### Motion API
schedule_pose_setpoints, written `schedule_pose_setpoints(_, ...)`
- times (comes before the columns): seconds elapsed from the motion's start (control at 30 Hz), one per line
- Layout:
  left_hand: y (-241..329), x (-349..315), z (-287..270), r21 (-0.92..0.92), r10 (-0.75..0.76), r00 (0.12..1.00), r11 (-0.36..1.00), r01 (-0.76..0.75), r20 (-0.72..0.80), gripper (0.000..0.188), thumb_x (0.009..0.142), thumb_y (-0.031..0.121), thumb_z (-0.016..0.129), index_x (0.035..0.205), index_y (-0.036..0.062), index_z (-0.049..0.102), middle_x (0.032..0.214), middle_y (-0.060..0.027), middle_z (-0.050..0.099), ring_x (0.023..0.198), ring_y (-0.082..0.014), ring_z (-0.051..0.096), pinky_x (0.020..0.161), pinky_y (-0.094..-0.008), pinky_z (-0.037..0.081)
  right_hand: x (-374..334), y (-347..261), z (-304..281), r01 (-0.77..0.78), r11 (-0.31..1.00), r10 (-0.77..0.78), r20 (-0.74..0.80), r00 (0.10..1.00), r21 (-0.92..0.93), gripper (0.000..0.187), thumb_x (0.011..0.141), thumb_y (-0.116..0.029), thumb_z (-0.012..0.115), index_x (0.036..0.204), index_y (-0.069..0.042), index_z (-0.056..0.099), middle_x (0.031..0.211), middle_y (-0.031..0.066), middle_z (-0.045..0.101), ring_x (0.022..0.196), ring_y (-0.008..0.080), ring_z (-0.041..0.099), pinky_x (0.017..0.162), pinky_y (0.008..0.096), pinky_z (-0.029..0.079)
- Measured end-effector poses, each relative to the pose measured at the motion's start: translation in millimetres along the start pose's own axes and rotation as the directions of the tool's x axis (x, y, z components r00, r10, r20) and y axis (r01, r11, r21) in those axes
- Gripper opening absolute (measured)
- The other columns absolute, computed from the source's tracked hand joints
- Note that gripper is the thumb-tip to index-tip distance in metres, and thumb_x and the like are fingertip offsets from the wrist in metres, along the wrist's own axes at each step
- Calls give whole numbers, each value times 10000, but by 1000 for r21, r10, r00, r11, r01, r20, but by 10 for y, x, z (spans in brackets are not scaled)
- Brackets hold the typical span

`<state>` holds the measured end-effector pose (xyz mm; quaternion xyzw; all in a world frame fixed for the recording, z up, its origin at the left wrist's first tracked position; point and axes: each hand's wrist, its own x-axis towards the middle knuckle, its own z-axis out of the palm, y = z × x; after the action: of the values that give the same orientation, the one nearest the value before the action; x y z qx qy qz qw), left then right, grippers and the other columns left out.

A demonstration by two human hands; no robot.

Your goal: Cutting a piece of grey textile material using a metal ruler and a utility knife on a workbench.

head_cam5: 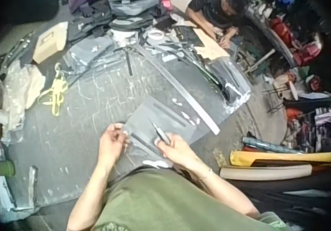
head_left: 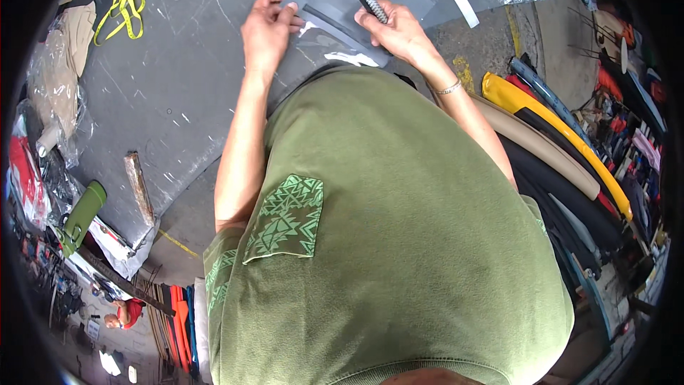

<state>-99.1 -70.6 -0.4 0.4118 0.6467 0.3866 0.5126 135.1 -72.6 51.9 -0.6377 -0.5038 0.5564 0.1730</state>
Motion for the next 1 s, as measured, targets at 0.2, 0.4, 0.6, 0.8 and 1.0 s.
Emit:
schedule_pose_setpoints(0.2,173,23,-121,686,320,947,690,-230,-5,352,913,222,774,1239,113,695,974,-97,718,956,-252,696,847,-407,568,-14,38,-9,90,929,-93,10,996,-358,527,947,-507,715,1208,-53,654,863,99,698,683,191,664,693,352,542)
schedule_pose_setpoints(0.4,120,-66,-65,735,535,841,540,-411,77,291,928,317,735,1149,130,749,1140,-68,680,1091,-306,614,960,-462,478,6,27,188,420,822,-437,48,898,-384,412,1044,-264,578,1398,-63,519,1201,213,671,1092,386,660,940,457,522)
schedule_pose_setpoints(0.6,-73,-121,2,745,547,837,547,-383,28,267,907,362,754,1062,148,793,1117,-5,723,1082,-272,631,958,-447,471,7,70,260,562,711,-597,60,800,-424,396,1039,-160,581,1431,-134,531,1256,130,664,1023,357,679,911,459,544)
schedule_pose_setpoints(0.8,-90,-112,77,755,534,845,564,-334,-26,196,908,342,749,1000,175,798,1093,45,735,1061,-253,645,935,-442,473,-31,60,253,530,729,-543,106,833,-433,386,1025,-137,546,1411,-143,568,1183,143,652,1036,355,671,910,455,559)
schedule_pose_setpoints(1.0,-99,-67,76,765,572,820,542,-348,-32,118,867,291,766,920,186,783,1049,43,745,1003,-265,672,875,-451,499,14,146,286,555,700,-591,72,803,-450,393,1016,-128,598,1406,-178,596,1146,93,676,842,277,672,795,409,559)
